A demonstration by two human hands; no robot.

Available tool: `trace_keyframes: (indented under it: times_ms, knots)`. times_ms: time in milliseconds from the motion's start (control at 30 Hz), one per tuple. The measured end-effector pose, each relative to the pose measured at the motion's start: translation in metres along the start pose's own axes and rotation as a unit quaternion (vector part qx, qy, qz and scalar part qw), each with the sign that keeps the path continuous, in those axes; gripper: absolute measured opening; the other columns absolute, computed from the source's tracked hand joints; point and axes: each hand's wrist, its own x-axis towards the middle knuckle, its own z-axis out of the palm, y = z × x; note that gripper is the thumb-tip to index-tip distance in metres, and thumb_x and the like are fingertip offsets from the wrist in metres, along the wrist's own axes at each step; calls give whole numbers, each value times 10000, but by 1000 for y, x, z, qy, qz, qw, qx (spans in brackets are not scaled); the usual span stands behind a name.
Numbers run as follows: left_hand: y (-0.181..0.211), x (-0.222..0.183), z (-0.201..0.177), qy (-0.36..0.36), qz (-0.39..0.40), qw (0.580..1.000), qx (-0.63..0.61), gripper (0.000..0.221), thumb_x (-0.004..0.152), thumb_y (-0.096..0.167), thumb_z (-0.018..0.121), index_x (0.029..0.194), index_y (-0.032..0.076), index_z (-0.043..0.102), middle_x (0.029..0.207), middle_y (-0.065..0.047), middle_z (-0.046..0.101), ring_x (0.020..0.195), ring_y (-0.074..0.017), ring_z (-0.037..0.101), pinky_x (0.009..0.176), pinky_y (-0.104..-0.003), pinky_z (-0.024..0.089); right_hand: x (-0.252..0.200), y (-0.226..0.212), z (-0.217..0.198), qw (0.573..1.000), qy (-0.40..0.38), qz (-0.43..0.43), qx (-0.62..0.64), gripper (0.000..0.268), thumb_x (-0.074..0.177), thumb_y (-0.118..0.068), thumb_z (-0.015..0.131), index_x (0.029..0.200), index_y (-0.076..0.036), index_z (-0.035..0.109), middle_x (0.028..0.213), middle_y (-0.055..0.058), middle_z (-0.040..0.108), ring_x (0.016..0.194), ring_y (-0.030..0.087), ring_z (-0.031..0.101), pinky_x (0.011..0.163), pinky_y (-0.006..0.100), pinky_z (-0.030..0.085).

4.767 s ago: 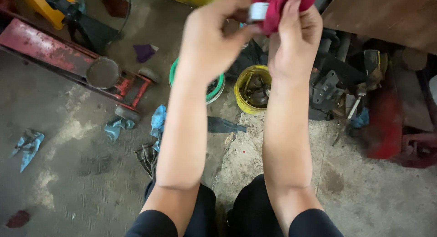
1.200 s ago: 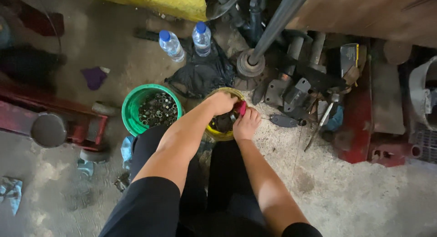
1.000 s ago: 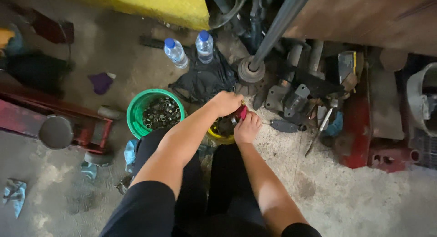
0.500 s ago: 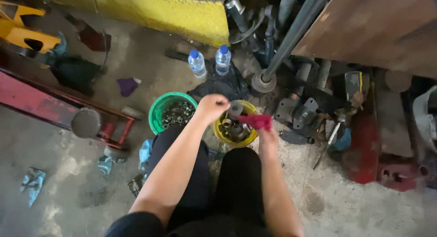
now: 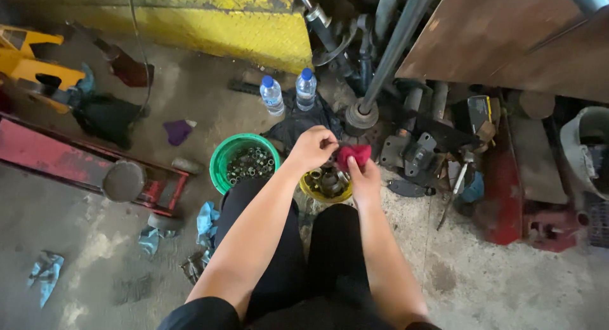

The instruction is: Cleaning bolts and a wrench using a rag in an auto repair environment.

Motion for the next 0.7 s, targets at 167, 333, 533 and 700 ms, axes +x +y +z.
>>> trace_keyframes:
  times_ms: [167, 333, 533, 700]
  knots:
    - [3, -3, 12, -23, 47, 999, 1, 87, 814, 73, 754, 831, 31, 680, 840, -89, 629, 733, -232, 649, 665, -343, 527, 19, 5, 4, 997, 70, 4, -20, 144, 965, -97, 736, 1062, 9, 733, 957, 30, 744, 839, 93, 648, 787, 260, 538]
    - [4, -2, 9, 37, 0, 999, -13, 103, 823, 67, 757, 814, 29, 662, 821, -94, 615, 725, -239, 645, 666, -359, 518, 22, 5, 6, 999, 40, 0, 1, 112, 994, -116, 693, 1037, -20, 732, 921, -6, 735, 806, 66, 632, 741, 232, 523]
    - [16, -5, 6, 31, 32, 998, -33, 117, 828, 52, 758, 835, 26, 644, 852, -105, 607, 718, -252, 634, 653, -368, 511, 28, 12, -2, 995, 82, -20, -45, 120, 971, -114, 741, 981, 4, 753, 896, 7, 725, 785, 63, 609, 732, 225, 503]
    - [3, -1, 20, 31, 71, 996, -32, 120, 816, 57, 775, 837, 30, 660, 852, -98, 628, 753, -235, 647, 676, -343, 526, 25, -16, 8, 989, 123, -35, -68, 154, 1010, -146, 678, 1024, -15, 759, 905, -16, 736, 809, 59, 620, 743, 230, 512]
